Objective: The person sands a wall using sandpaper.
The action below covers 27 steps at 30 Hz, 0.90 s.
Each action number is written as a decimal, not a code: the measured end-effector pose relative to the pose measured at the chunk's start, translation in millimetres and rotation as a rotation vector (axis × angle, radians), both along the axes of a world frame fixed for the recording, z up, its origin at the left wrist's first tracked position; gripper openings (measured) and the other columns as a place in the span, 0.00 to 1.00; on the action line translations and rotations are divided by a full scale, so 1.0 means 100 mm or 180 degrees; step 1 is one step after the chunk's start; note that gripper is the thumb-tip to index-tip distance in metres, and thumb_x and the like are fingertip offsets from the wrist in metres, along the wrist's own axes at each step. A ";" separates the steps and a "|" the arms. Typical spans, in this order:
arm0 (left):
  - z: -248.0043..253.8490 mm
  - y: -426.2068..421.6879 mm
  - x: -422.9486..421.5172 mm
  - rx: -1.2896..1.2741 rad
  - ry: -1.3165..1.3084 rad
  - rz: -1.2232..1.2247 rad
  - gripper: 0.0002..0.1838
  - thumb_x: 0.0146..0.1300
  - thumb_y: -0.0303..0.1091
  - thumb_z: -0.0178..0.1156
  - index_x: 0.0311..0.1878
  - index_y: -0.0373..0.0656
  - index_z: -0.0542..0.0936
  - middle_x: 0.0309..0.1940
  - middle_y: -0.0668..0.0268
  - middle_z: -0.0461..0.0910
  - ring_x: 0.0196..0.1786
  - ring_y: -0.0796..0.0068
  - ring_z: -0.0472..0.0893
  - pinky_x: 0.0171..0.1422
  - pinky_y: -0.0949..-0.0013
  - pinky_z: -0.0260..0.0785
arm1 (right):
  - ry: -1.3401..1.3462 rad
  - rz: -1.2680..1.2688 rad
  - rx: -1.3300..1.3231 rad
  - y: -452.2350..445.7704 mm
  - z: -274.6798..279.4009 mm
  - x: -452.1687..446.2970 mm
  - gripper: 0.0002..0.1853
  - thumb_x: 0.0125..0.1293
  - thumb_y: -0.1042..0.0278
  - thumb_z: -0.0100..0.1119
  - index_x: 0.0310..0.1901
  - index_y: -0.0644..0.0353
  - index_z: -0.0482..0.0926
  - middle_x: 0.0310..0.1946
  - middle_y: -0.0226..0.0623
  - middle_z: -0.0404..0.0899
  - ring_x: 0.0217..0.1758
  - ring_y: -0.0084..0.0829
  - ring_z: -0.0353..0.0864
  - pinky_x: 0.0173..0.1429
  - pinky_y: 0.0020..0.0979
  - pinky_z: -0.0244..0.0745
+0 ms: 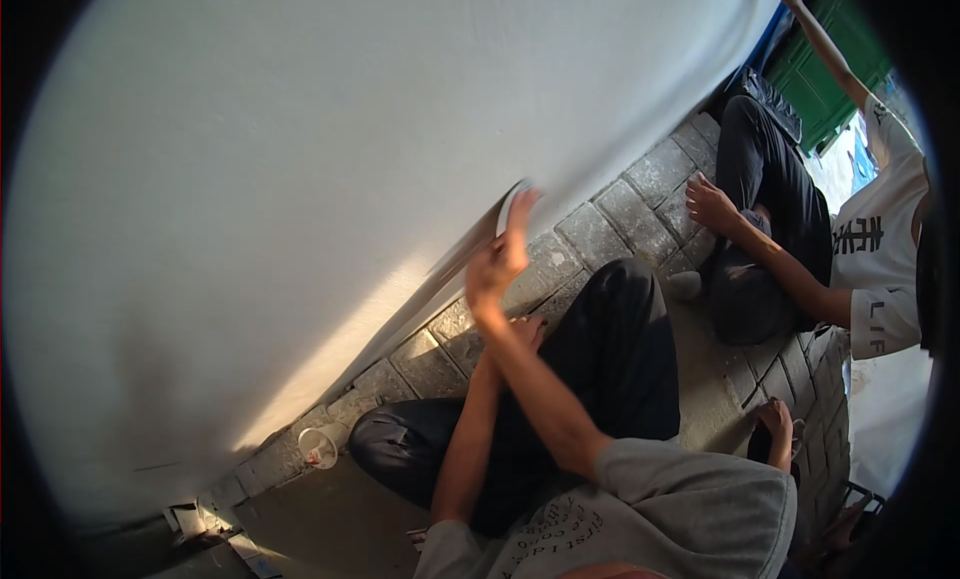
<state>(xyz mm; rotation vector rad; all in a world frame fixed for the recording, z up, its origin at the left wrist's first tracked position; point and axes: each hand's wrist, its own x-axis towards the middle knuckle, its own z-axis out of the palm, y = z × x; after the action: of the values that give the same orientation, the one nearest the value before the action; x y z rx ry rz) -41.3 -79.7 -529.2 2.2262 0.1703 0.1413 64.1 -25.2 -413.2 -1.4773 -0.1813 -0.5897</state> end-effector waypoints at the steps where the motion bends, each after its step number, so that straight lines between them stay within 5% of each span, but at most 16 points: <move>1: 0.03 0.02 0.01 -0.0021 -0.0016 0.0026 0.13 0.68 0.38 0.58 0.46 0.39 0.82 0.41 0.47 0.85 0.49 0.46 0.84 0.50 0.50 0.77 | -0.0336 0.0033 -0.0096 0.07 -0.04 -0.19 0.45 0.51 1.01 0.37 0.71 0.57 0.72 0.76 0.47 0.61 0.76 0.42 0.68 0.54 0.28 0.80; 2: 0.06 0.03 0.01 0.0069 0.0039 -0.0019 0.13 0.68 0.38 0.58 0.46 0.39 0.82 0.41 0.47 0.85 0.48 0.46 0.84 0.50 0.50 0.77 | -0.0197 0.0226 -0.0231 0.05 -0.03 -0.37 0.45 0.50 1.02 0.36 0.70 0.56 0.73 0.75 0.50 0.62 0.78 0.46 0.58 0.69 0.32 0.74; 5: 0.14 0.06 0.04 0.0367 0.0316 -0.0125 0.13 0.68 0.38 0.58 0.45 0.39 0.82 0.40 0.47 0.85 0.47 0.45 0.85 0.50 0.49 0.77 | 0.0049 0.0436 -0.0328 -0.07 -0.10 -0.37 0.45 0.51 1.02 0.37 0.70 0.55 0.73 0.74 0.52 0.62 0.78 0.46 0.59 0.70 0.33 0.74; 7: 0.22 0.06 0.05 0.0625 0.0561 -0.0260 0.12 0.67 0.37 0.58 0.45 0.39 0.83 0.40 0.48 0.85 0.46 0.45 0.85 0.50 0.49 0.77 | -0.0655 0.0094 -0.0827 -0.10 -0.24 -0.16 0.43 0.53 0.99 0.39 0.70 0.55 0.73 0.74 0.52 0.64 0.80 0.49 0.57 0.71 0.39 0.73; 9: 0.30 0.04 0.06 0.0878 0.0810 -0.0409 0.12 0.67 0.37 0.58 0.44 0.39 0.83 0.39 0.48 0.85 0.45 0.45 0.85 0.50 0.49 0.78 | -0.0413 -0.0148 -0.0397 -0.10 -0.48 0.13 0.44 0.52 1.00 0.37 0.72 0.55 0.71 0.72 0.52 0.67 0.69 0.43 0.77 0.58 0.30 0.82; 11: 0.36 0.04 0.05 0.1053 0.1038 -0.0550 0.12 0.67 0.37 0.58 0.44 0.39 0.83 0.39 0.48 0.85 0.44 0.44 0.85 0.50 0.48 0.78 | -0.0642 -0.1292 -0.0440 -0.24 -0.42 0.69 0.41 0.57 0.95 0.41 0.74 0.56 0.68 0.69 0.51 0.71 0.51 0.37 0.89 0.41 0.26 0.84; 15: 0.41 0.03 0.11 0.0968 0.1371 -0.0586 0.13 0.67 0.36 0.56 0.43 0.36 0.82 0.41 0.45 0.85 0.45 0.42 0.85 0.51 0.47 0.77 | 0.0861 -0.0341 -0.0164 -0.50 -0.06 0.98 0.39 0.61 0.94 0.43 0.75 0.58 0.64 0.71 0.51 0.69 0.53 0.38 0.88 0.46 0.25 0.85; 17: 0.34 -0.02 0.06 0.1053 0.1417 -0.0689 0.14 0.69 0.38 0.55 0.42 0.36 0.82 0.39 0.45 0.85 0.44 0.43 0.85 0.51 0.48 0.77 | 0.1287 -0.0006 0.0036 -0.35 -0.01 0.83 0.40 0.58 0.97 0.39 0.75 0.63 0.63 0.73 0.54 0.64 0.69 0.43 0.76 0.66 0.32 0.79; 18: 0.33 -0.06 0.00 0.0534 0.1060 -0.0280 0.14 0.69 0.38 0.55 0.42 0.36 0.82 0.39 0.44 0.85 0.45 0.43 0.85 0.51 0.48 0.77 | 0.1295 -0.0008 0.0038 -0.29 -0.09 0.74 0.40 0.58 0.97 0.39 0.75 0.63 0.63 0.73 0.54 0.64 0.69 0.43 0.76 0.66 0.32 0.79; 20: 0.37 -0.06 0.05 0.0031 0.0698 0.0140 0.14 0.69 0.38 0.55 0.42 0.35 0.82 0.38 0.44 0.84 0.45 0.44 0.85 0.51 0.49 0.77 | -0.0146 -0.0229 -0.0326 -0.23 -0.29 0.56 0.42 0.54 1.00 0.33 0.73 0.66 0.64 0.74 0.56 0.61 0.77 0.46 0.65 0.77 0.38 0.66; 22: 0.60 -0.09 0.07 0.0257 0.1336 0.0154 0.13 0.66 0.36 0.57 0.41 0.34 0.82 0.37 0.44 0.84 0.46 0.43 0.84 0.51 0.49 0.77 | -0.0133 -0.0165 -0.0500 -0.31 -0.37 0.61 0.39 0.57 0.99 0.33 0.72 0.67 0.66 0.73 0.57 0.64 0.76 0.47 0.66 0.76 0.38 0.67; 27: 0.23 -0.05 0.00 0.0679 0.1488 -0.0384 0.10 0.64 0.32 0.59 0.38 0.33 0.81 0.36 0.44 0.84 0.45 0.41 0.83 0.50 0.48 0.76 | 0.0093 -0.0374 -0.0448 -0.39 -0.29 1.00 0.34 0.63 0.97 0.37 0.72 0.68 0.66 0.70 0.57 0.69 0.74 0.43 0.70 0.75 0.38 0.68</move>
<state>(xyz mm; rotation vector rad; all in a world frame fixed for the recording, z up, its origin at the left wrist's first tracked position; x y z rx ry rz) -40.9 -84.6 -506.2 2.4433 0.2840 -0.4500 163.6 -64.6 -441.8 -1.6403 -0.1155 -0.6606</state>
